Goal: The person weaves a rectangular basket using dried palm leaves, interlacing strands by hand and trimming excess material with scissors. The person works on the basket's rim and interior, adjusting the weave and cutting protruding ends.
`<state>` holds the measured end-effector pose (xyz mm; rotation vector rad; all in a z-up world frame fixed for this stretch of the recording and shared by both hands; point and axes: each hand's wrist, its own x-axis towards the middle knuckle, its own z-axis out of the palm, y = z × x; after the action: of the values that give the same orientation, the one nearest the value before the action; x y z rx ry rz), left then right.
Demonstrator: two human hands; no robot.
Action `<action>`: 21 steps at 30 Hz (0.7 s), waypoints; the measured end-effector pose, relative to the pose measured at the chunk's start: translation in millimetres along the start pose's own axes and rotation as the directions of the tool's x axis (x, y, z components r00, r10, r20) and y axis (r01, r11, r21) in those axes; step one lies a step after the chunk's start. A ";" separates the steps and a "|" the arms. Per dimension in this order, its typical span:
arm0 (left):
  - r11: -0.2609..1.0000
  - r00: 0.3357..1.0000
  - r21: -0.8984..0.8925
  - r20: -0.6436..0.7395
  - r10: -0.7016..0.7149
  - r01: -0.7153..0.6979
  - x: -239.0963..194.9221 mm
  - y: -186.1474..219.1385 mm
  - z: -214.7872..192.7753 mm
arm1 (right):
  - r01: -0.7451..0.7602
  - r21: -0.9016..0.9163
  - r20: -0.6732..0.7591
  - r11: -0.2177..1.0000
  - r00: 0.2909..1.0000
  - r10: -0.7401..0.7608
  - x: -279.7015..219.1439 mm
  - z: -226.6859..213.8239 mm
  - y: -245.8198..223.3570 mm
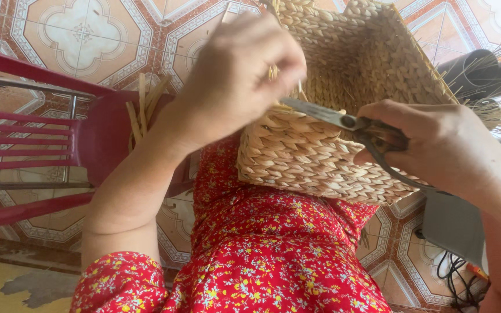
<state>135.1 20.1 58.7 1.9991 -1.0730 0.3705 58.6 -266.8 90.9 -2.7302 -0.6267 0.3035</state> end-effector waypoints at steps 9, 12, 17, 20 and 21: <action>0.991 0.995 0.102 0.068 0.078 -0.085 -51.0 -14.6 29.4 | 0.315 -0.079 -0.361 0.946 0.875 -0.322 -26.2 50.1 -31.8; 0.992 0.992 0.118 0.121 0.022 -0.036 -54.3 -18.8 39.4 | 0.350 -0.156 -0.303 0.924 0.873 -0.382 -22.1 68.7 -32.3; 0.998 0.972 -0.002 0.227 -0.055 0.056 -43.7 -21.7 31.3 | 0.285 -0.418 -0.263 0.863 0.871 -0.415 -16.5 85.9 -31.6; 0.996 0.970 0.070 0.233 -0.071 0.056 -37.8 -15.0 38.7 | 0.266 -0.539 -0.222 0.799 0.870 -0.440 -16.1 91.3 -33.5; 0.993 0.974 0.108 0.216 -0.063 0.040 -36.2 -12.7 41.6 | 0.252 -0.614 -0.187 0.748 0.874 -0.448 -15.7 92.9 -35.1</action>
<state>119.0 11.9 5.1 2.1943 -1.1542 0.1839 5.8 -219.7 19.4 -2.9995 -1.2912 -0.5132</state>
